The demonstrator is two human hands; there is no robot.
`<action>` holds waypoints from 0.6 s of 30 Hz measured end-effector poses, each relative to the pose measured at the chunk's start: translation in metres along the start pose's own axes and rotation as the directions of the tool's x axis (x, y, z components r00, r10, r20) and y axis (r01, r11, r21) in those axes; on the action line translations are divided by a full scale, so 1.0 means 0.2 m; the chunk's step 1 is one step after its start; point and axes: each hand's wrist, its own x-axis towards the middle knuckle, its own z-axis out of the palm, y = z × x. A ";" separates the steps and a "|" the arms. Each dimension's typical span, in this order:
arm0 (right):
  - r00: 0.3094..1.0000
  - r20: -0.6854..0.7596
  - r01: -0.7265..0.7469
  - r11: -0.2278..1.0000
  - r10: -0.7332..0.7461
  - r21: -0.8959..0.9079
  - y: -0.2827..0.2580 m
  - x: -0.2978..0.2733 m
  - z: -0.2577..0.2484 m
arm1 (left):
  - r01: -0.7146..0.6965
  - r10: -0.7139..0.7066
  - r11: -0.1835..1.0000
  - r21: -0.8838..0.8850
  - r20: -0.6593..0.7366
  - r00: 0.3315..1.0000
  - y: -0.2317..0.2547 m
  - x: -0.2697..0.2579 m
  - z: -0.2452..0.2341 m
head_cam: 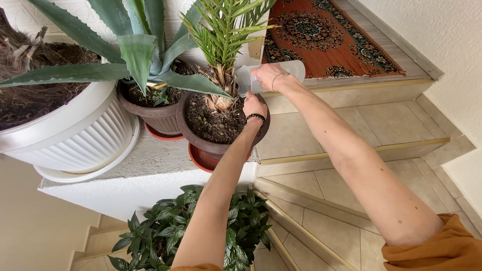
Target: The person carries a white watering can down a tiled staircase, waters a potted plant on a landing, then continues down to a bathroom and fills the can at the sink. The person handles the watering can and plants throughout.
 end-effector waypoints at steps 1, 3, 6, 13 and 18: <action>1.000 0.002 0.001 1.000 -0.001 -0.001 -0.01 -0.01 -0.01 | 0.003 -0.003 1.000 -0.001 0.000 1.000 0.02 -0.02 -0.02; 0.999 0.006 0.035 0.998 -0.034 -0.057 -0.04 -0.02 -0.04 | 0.019 -0.019 1.000 -0.004 -0.008 1.000 0.04 -0.05 -0.07; 0.999 0.027 0.044 0.997 -0.042 -0.070 0.01 0.02 0.02 | 0.018 -0.018 1.000 -0.018 -0.029 0.999 -0.02 0.01 0.03; 0.998 0.066 0.026 0.996 -0.020 -0.082 -0.05 -0.01 -0.04 | 0.011 -0.010 1.000 0.021 -0.034 0.999 -0.06 0.02 0.04; 0.995 0.093 0.042 0.994 -0.033 -0.100 -0.06 -0.02 -0.06 | 0.002 -0.002 1.000 0.021 -0.037 0.999 -0.06 0.01 0.02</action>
